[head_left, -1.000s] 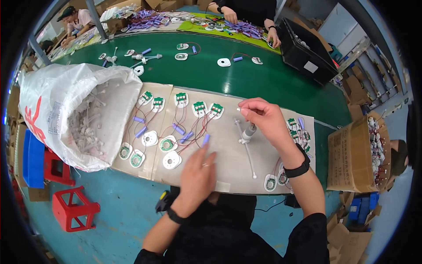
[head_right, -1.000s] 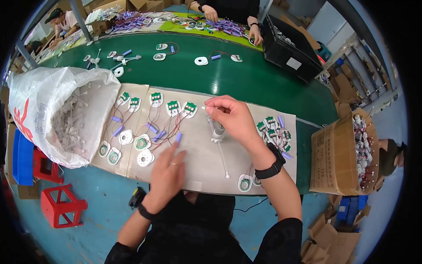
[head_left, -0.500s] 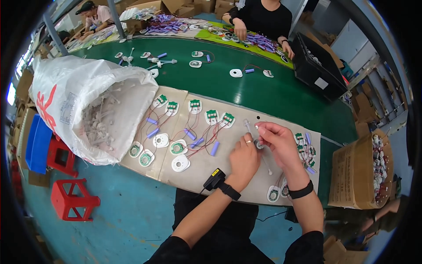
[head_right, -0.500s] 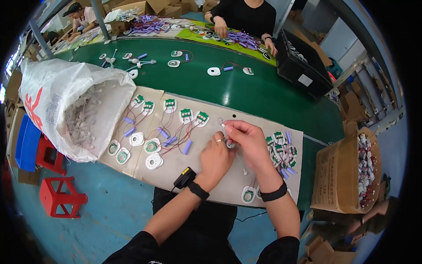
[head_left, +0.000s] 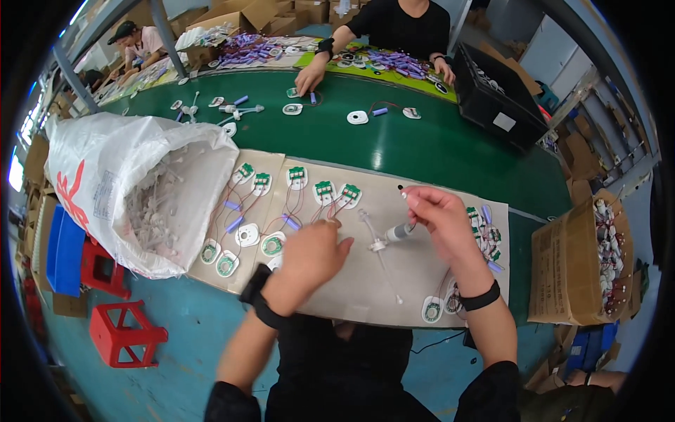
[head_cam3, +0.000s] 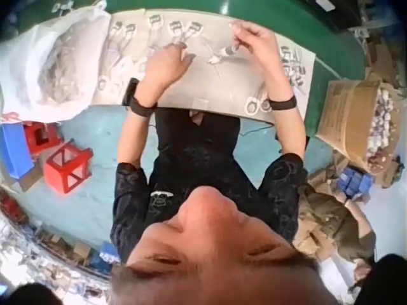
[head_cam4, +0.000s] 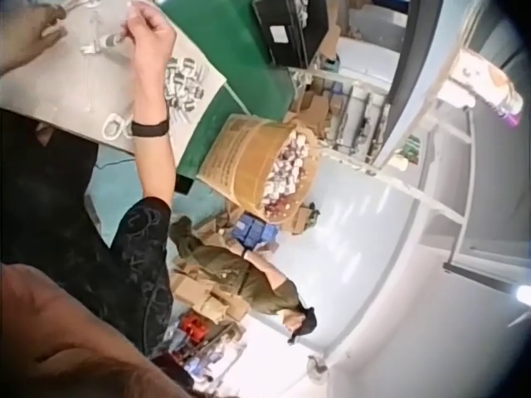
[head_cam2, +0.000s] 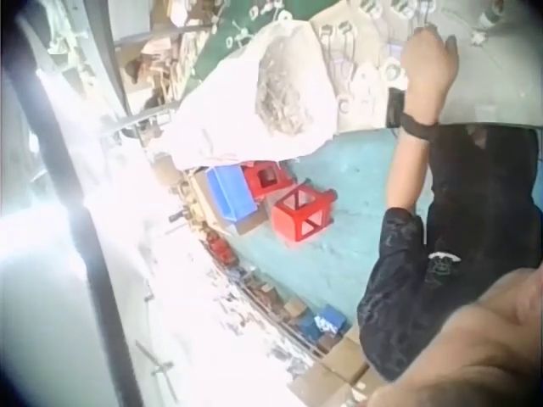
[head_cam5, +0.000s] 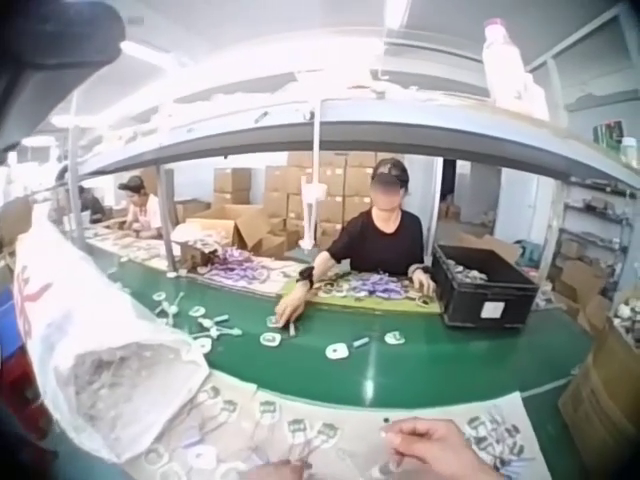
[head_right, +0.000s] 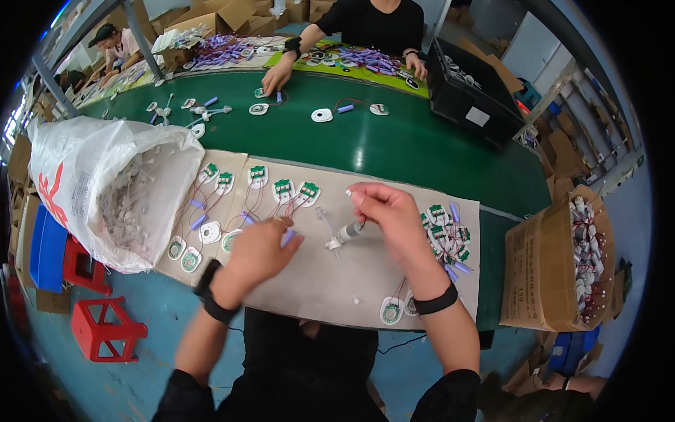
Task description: The person picks up a motor and a plastic tube assembly, fits them together, and places the unit on the table. They then pick up a circuit board and connect the motor's wires to it before setting the assembly aside.
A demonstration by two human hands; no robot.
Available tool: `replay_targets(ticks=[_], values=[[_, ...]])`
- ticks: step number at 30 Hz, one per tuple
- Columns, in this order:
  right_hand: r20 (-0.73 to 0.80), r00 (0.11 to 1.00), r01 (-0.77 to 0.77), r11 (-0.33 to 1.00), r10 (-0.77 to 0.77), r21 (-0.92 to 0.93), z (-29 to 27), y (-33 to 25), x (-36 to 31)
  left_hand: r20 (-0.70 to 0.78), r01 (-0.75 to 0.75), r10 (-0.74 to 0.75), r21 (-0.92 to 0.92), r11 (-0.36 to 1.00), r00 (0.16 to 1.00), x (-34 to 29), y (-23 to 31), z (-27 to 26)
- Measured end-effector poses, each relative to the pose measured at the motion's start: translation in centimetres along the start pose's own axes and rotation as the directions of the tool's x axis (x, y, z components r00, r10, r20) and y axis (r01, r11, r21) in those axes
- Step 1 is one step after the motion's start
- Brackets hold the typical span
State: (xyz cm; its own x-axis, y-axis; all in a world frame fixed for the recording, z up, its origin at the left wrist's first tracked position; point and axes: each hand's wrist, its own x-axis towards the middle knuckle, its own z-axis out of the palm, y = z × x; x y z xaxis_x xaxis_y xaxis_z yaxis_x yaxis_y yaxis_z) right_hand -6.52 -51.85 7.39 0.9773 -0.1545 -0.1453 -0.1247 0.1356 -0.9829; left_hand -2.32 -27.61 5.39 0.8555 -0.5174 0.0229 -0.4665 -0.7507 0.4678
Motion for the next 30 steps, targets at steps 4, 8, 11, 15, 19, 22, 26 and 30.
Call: replay_targets(ticks=[4,8,11,15,19,22,26,30], values=[[-0.044,0.979,0.201,0.971,-0.197,0.126,-3.0,-3.7,3.5,0.237,-0.172,0.16,0.031,0.985,0.958,8.4,-0.2,-5.4],[-0.123,0.935,0.353,0.905,-0.333,0.238,-7.2,-8.6,7.5,0.25,-0.362,0.337,0.058,0.93,0.908,19.8,0.6,-6.5],[-0.123,0.926,0.378,0.879,-0.357,0.291,-11.1,-11.0,10.2,0.166,-0.369,0.336,0.24,0.898,0.927,28.2,0.7,-3.1],[-0.162,0.931,0.344,0.935,-0.327,0.087,-15.9,-9.9,13.6,0.171,-0.468,0.441,0.177,0.866,0.881,37.6,3.5,2.7],[-0.21,0.942,0.263,0.965,-0.26,-0.017,-17.9,-8.2,15.1,0.259,-0.509,0.465,0.135,0.85,0.847,44.6,4.9,9.3],[-0.192,0.95,0.248,0.968,-0.248,-0.028,-19.9,-7.1,15.9,0.17,-0.574,0.549,0.294,0.764,0.818,47.2,3.8,14.4],[-0.214,0.947,0.242,0.97,-0.24,-0.018,-21.2,-6.2,16.4,0.409,-0.478,0.399,0.11,0.871,0.821,48.7,5.0,14.1],[-0.218,0.947,0.242,0.97,-0.235,0.001,-21.0,-5.8,16.6,0.307,-0.433,0.339,0.327,0.84,0.889,46.9,5.9,11.5]])
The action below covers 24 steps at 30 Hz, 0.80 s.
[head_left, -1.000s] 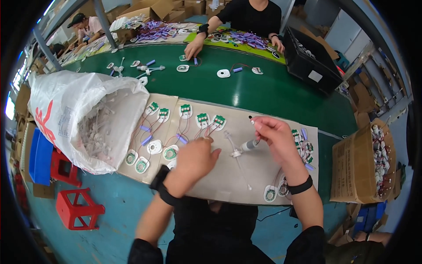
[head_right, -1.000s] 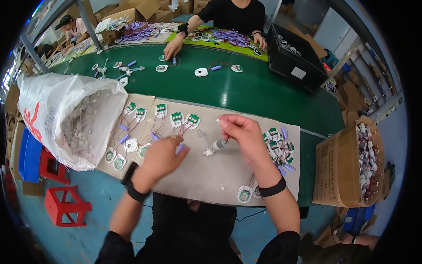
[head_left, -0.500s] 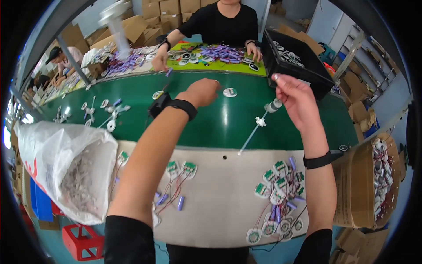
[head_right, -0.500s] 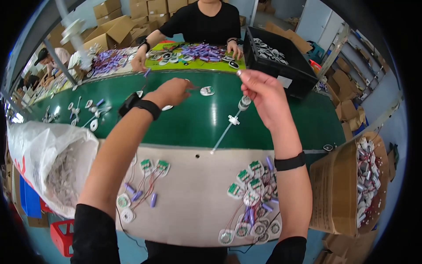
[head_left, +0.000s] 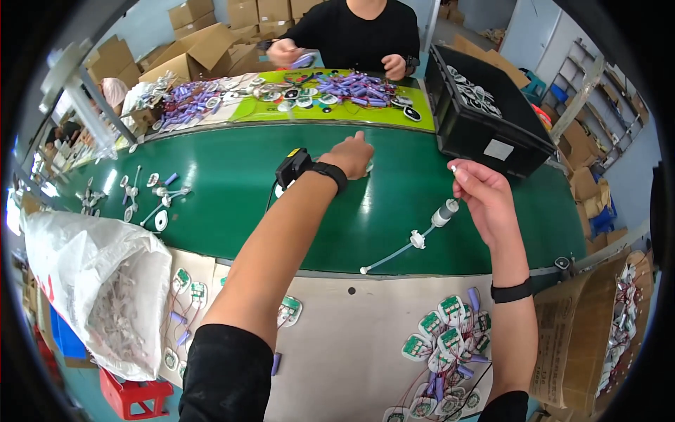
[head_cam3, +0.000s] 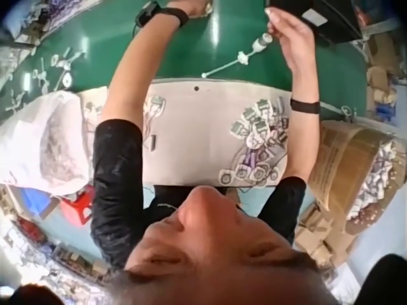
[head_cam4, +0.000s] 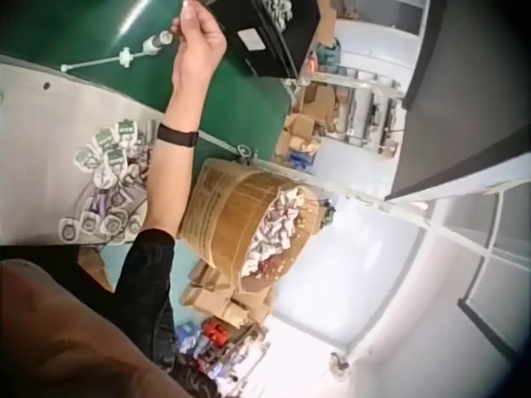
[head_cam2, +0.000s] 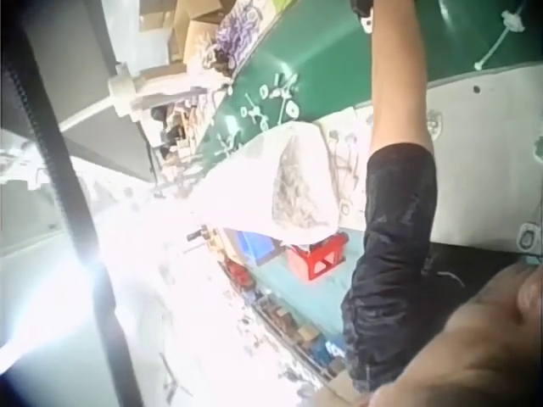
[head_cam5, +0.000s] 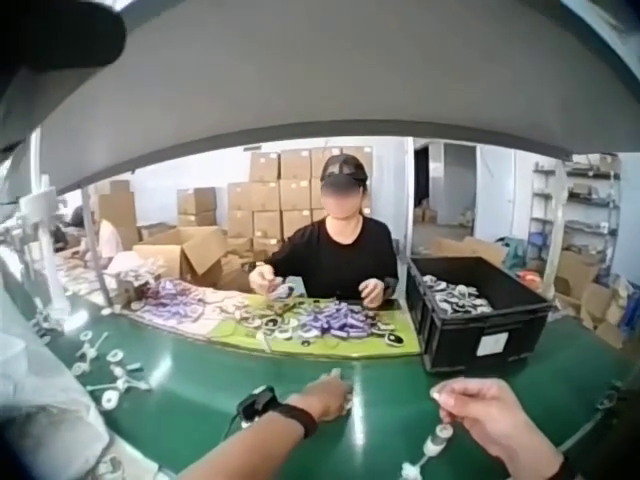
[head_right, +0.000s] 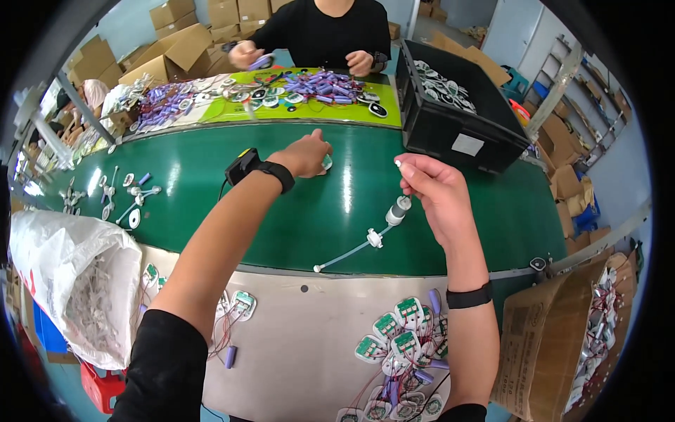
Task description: The person picks up a motor and a plastic tube assembly, fits them together, and places the unit on the table. They then pick up a circuit board and connect the motor's wires to it before setting the assembly aside.
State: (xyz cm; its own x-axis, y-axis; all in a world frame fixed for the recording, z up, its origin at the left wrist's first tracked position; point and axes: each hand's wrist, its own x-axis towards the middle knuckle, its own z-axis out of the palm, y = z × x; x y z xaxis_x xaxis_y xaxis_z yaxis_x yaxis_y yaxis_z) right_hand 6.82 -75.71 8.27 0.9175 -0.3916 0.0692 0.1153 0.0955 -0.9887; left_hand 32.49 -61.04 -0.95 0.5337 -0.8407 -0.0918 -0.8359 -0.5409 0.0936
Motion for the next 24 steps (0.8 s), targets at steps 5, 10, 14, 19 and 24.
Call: replay_targets(ticks=[5,10,14,19,24], values=[[-0.034,0.996,0.079,0.996,-0.081,-0.034,1.6,0.2,0.1,-0.27,0.048,-0.139,-0.318,0.947,0.953,-3.5,1.7,-4.8],[-0.213,0.964,0.154,0.987,-0.158,-0.04,3.0,0.3,1.5,-0.137,0.014,-0.32,-0.903,0.428,0.938,-8.2,1.7,-4.4],[-0.146,0.974,0.134,0.963,-0.171,-0.232,5.9,2.1,2.1,0.07,0.007,-0.288,-0.976,-0.216,0.955,-12.4,1.4,-2.4],[-0.059,0.995,0.07,0.97,-0.086,-0.233,10.2,5.3,1.6,0.151,0.042,-0.233,-0.908,-0.417,0.961,-14.8,-0.6,-0.9],[0.002,0.998,0.066,0.952,-0.068,-0.298,13.6,7.7,1.3,0.109,-0.007,-0.33,-0.944,-0.331,0.938,-16.4,-1.9,-0.7]])
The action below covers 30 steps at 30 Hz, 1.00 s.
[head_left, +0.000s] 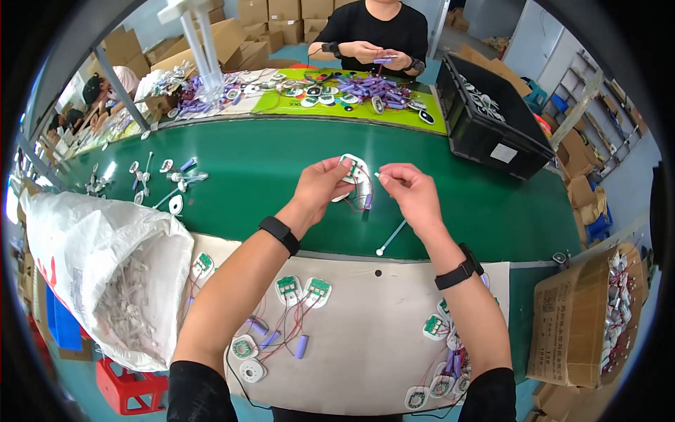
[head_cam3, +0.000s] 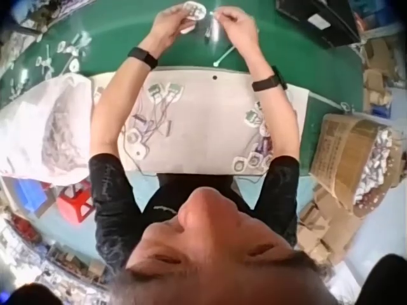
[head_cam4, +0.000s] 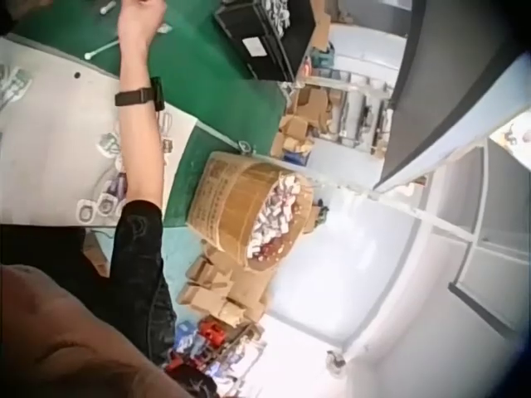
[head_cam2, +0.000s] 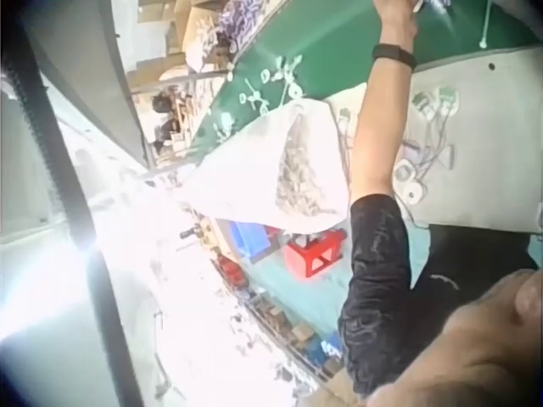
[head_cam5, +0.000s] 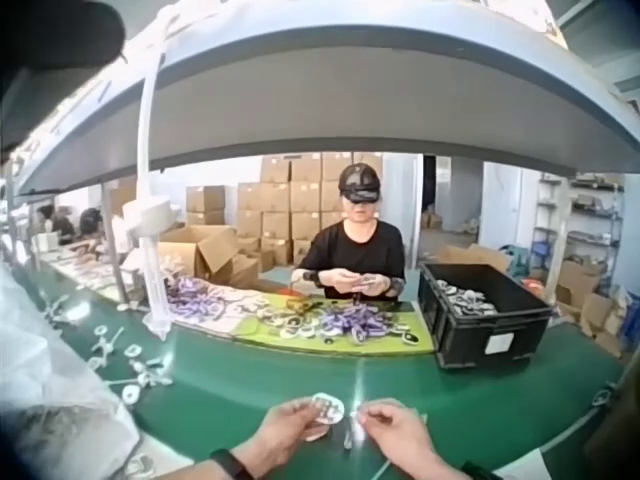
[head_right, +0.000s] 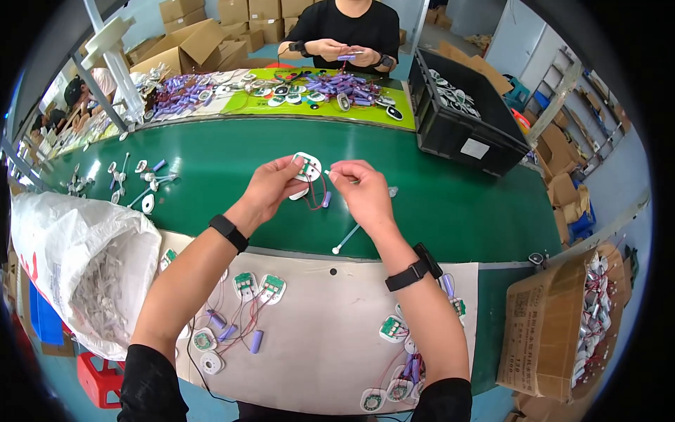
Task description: The person picks up a motor and a plastic tube assembly, fits them together, and places the unit on the table. They then pick up a circuit board and connect the motor's wires to it before setting the assembly aside.
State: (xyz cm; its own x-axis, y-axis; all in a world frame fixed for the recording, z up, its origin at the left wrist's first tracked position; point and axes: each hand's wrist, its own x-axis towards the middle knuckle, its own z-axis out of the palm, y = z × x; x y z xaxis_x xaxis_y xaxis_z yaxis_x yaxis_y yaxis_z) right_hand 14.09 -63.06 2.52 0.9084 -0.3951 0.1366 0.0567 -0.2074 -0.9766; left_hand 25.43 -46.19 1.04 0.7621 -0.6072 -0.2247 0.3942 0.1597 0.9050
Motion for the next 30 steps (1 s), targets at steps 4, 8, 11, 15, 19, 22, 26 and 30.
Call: replay_targets(ticks=[4,8,11,15,19,22,26,30], values=[[-0.025,0.977,0.196,0.947,-0.209,-0.253,2.0,0.5,-0.4,0.008,0.013,-0.013,-0.092,0.996,1.0,-1.0,-0.1,-0.6],[-0.081,0.938,0.291,0.892,-0.338,-0.346,3.8,0.5,-0.5,-0.031,-0.087,0.084,-0.09,0.992,0.996,-1.7,-0.5,-0.4],[-0.059,0.926,0.332,0.879,-0.373,-0.344,5.0,0.6,-0.3,-0.02,-0.129,0.127,-0.087,0.988,0.992,-1.8,-0.7,-0.5],[-0.067,0.928,0.306,0.853,-0.366,-0.424,6.0,0.0,-0.4,-0.025,-0.156,0.154,-0.106,0.982,0.988,-2.1,-0.8,-0.7],[-0.078,0.943,0.267,0.874,-0.325,-0.406,6.0,-0.4,-0.4,0.006,-0.154,0.156,-0.119,0.981,0.988,-2.2,-1.0,-0.9],[-0.08,0.951,0.249,0.893,-0.299,-0.374,5.9,-0.5,-0.3,0.01,-0.15,0.153,-0.137,0.979,0.988,-2.4,-0.8,-0.8],[-0.071,0.962,0.204,0.868,-0.263,-0.452,6.1,-1.0,-0.5,-0.01,-0.225,0.226,0.023,0.974,0.974,-2.6,-0.7,-0.6],[-0.077,0.947,0.238,0.84,-0.313,-0.488,6.5,-0.6,-0.3,-0.064,-0.268,0.278,0.128,0.955,0.959,-2.8,-1.0,-0.2]])
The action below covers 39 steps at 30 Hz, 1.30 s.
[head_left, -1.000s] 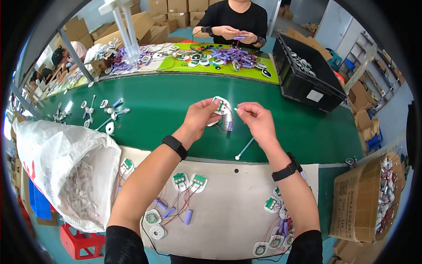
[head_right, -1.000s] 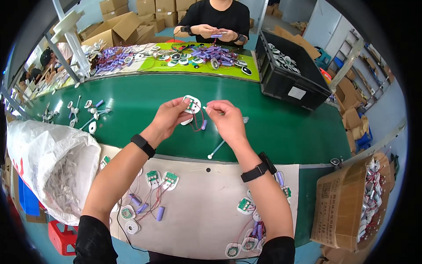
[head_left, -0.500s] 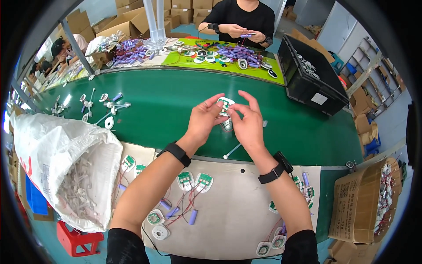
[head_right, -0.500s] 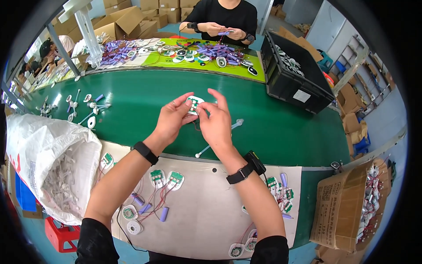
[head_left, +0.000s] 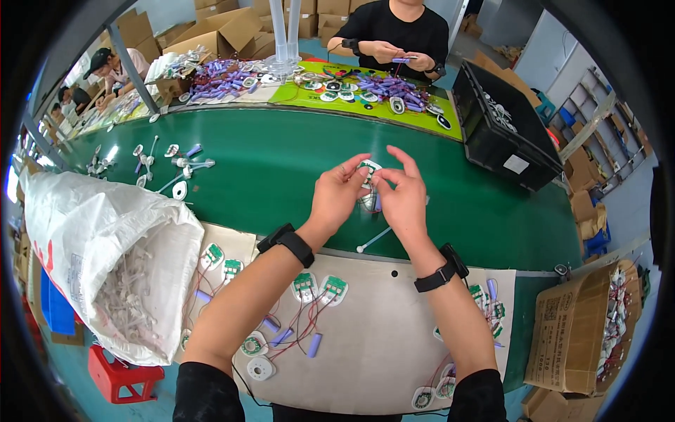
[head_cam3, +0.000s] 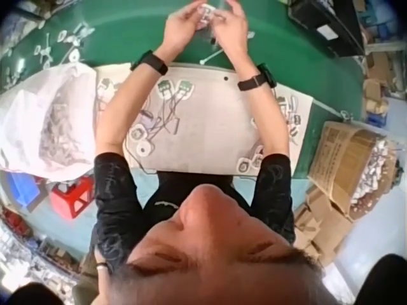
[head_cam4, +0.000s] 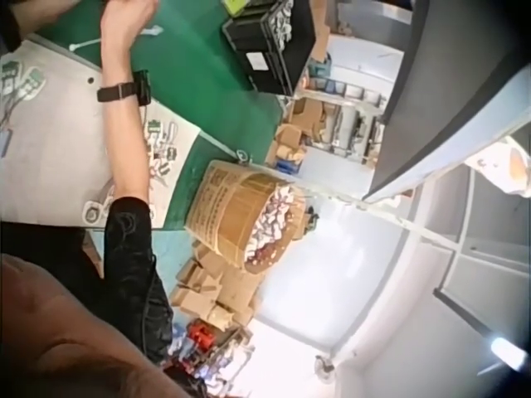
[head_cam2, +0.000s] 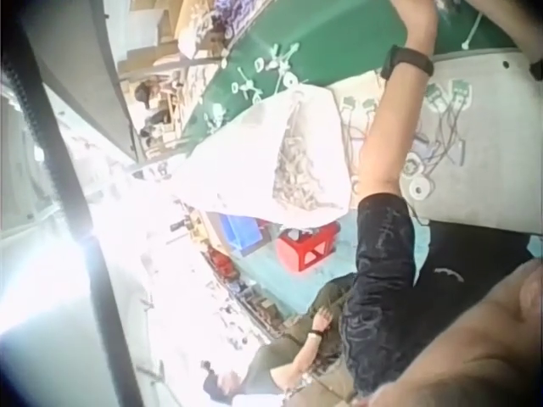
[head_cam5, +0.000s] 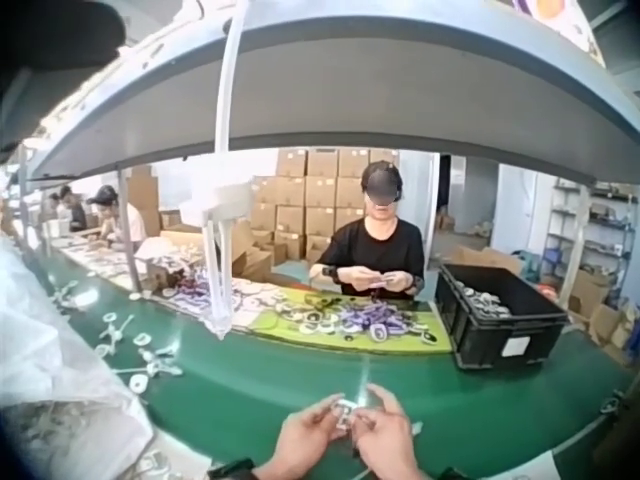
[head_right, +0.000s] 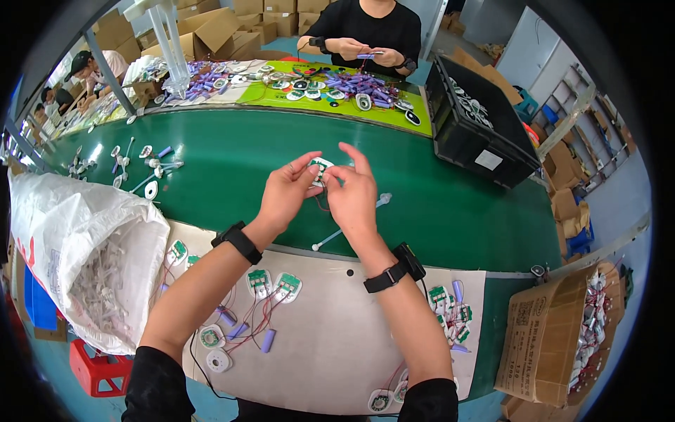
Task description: The person picks up a motor and a plastic tube assembly, fits them together, and places the unit on the table. They then pick up a circuit board and connect the motor's wires to it before setting the assembly aside.
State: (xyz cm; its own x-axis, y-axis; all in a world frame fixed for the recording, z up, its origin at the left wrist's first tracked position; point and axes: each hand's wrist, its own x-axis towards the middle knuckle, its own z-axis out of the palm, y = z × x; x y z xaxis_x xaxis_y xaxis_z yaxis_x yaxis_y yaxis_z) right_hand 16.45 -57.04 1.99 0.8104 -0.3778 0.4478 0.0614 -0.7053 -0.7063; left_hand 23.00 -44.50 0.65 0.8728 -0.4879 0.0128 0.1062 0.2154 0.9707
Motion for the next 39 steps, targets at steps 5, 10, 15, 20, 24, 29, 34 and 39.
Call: replay_targets(ticks=[5,10,15,20,24,29,34,39], values=[[-0.018,0.998,0.06,0.988,-0.058,0.14,0.5,-0.7,0.3,0.006,0.085,-0.085,-0.147,0.986,0.996,0.3,0.4,-0.3],[-0.053,0.997,0.057,0.993,-0.052,0.1,1.9,-0.4,1.2,-0.005,0.112,-0.113,-0.106,0.988,0.994,1.6,0.3,-1.1],[0.071,0.994,0.08,0.996,-0.077,-0.035,2.1,1.3,3.0,0.053,0.16,-0.159,-0.028,0.987,0.986,4.9,-0.2,-3.4],[0.186,0.978,0.103,0.994,-0.094,-0.037,-3.2,1.0,2.4,-0.117,0.183,-0.177,0.043,0.982,0.977,9.0,-0.4,-7.1],[0.318,0.944,0.126,0.985,-0.083,-0.119,-9.9,0.6,-0.2,-0.274,0.192,-0.146,0.15,0.97,0.951,11.6,-1.5,-14.7],[0.359,0.933,0.06,0.984,0.004,-0.165,-16.7,-1.5,-4.3,-0.381,0.227,-0.052,0.431,0.873,0.923,11.1,-1.2,-19.2],[0.33,0.942,-0.01,0.989,0.059,-0.15,-22.5,-6.0,-9.3,-0.115,0.015,0.277,0.941,0.338,0.954,4.1,4.8,-17.2],[0.12,0.988,-0.042,0.912,0.1,-0.409,-31.1,-12.2,-15.7,0.27,-0.285,0.095,0.872,0.398,0.958,-11.1,12.8,-4.7]])
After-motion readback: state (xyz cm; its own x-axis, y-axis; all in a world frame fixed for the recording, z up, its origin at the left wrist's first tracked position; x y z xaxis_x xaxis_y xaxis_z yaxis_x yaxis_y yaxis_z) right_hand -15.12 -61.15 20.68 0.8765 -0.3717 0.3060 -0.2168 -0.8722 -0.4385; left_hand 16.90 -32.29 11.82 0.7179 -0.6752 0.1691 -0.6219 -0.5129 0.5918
